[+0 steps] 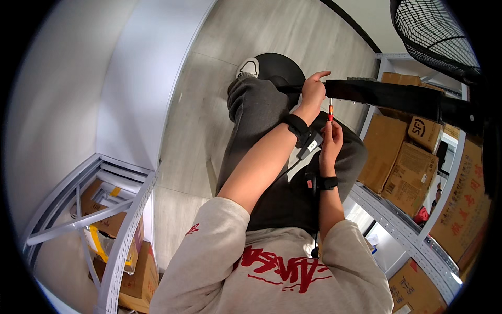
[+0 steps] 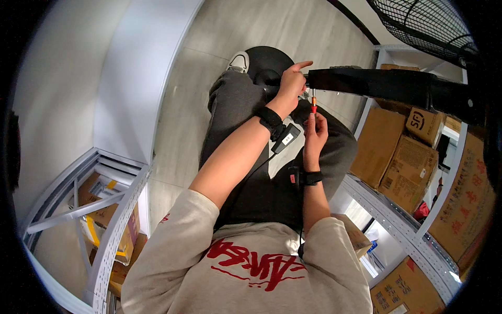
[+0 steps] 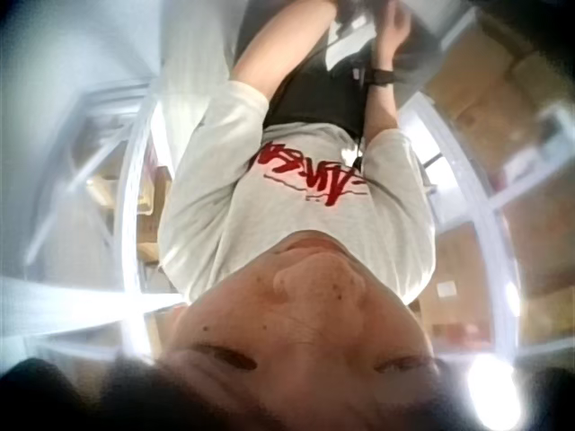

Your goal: The person sits on the floor and uses a screwdriver to tighten screws on the base and neck of a standing fan. They repeatedly adjust the fan's position to access different screw locations.

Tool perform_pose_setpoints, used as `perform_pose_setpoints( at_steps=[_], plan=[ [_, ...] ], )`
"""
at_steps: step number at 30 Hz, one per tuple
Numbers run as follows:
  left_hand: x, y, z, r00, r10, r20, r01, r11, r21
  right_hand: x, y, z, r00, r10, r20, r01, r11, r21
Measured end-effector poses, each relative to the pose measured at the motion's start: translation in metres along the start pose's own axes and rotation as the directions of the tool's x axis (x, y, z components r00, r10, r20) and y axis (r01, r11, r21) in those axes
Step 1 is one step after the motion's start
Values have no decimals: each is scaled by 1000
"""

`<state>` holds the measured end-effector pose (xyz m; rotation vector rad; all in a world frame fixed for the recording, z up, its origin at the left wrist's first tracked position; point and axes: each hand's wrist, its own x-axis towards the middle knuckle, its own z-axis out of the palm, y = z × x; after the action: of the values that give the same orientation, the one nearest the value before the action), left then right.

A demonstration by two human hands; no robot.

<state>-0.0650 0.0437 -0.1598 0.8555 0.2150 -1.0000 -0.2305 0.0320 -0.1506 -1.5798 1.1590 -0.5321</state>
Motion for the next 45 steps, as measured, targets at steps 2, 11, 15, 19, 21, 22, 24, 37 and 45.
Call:
perform_pose_setpoints(
  at_steps=[2, 11, 15, 19, 21, 22, 24, 37, 45],
  plan=[
    [-1, 1, 2, 1000, -12, -23, 11, 1000, -8, 0, 4, 2, 999, -50, -17, 50, 999, 9],
    [-2, -2, 4, 1000, 15, 27, -17, 996, 91, -5, 0, 4, 999, 13, -31, -10, 996, 92],
    [0, -5, 4, 998, 43, 41, -48, 990, 130, -5, -2, 2, 999, 31, -16, -29, 992, 126],
    [2, -7, 3, 996, 68, 50, -75, 984, 162, -3, -6, -3, 992, 103, 69, -116, 964, 237],
    [2, -7, 2, 996, 78, 46, -85, 980, 179, -2, -12, -8, 970, 155, 186, -213, 912, 350],
    [1, -6, 2, 996, 80, 48, -88, 978, 189, -3, -14, -10, 954, 172, 244, -262, 877, 404],
    [-3, -4, 2, 996, 62, 66, -73, 979, 188, 0, -7, -16, 934, 197, 299, -326, 816, 478],
    [-22, -26, -10, 998, -6, -57, 17, 980, 196, -6, 5, -22, 962, 179, 207, -234, 930, 285],
    [-38, -23, -16, 975, -136, 175, 120, 988, 102, -11, -22, -57, 962, 29, 272, -104, 958, 267]
  ],
)
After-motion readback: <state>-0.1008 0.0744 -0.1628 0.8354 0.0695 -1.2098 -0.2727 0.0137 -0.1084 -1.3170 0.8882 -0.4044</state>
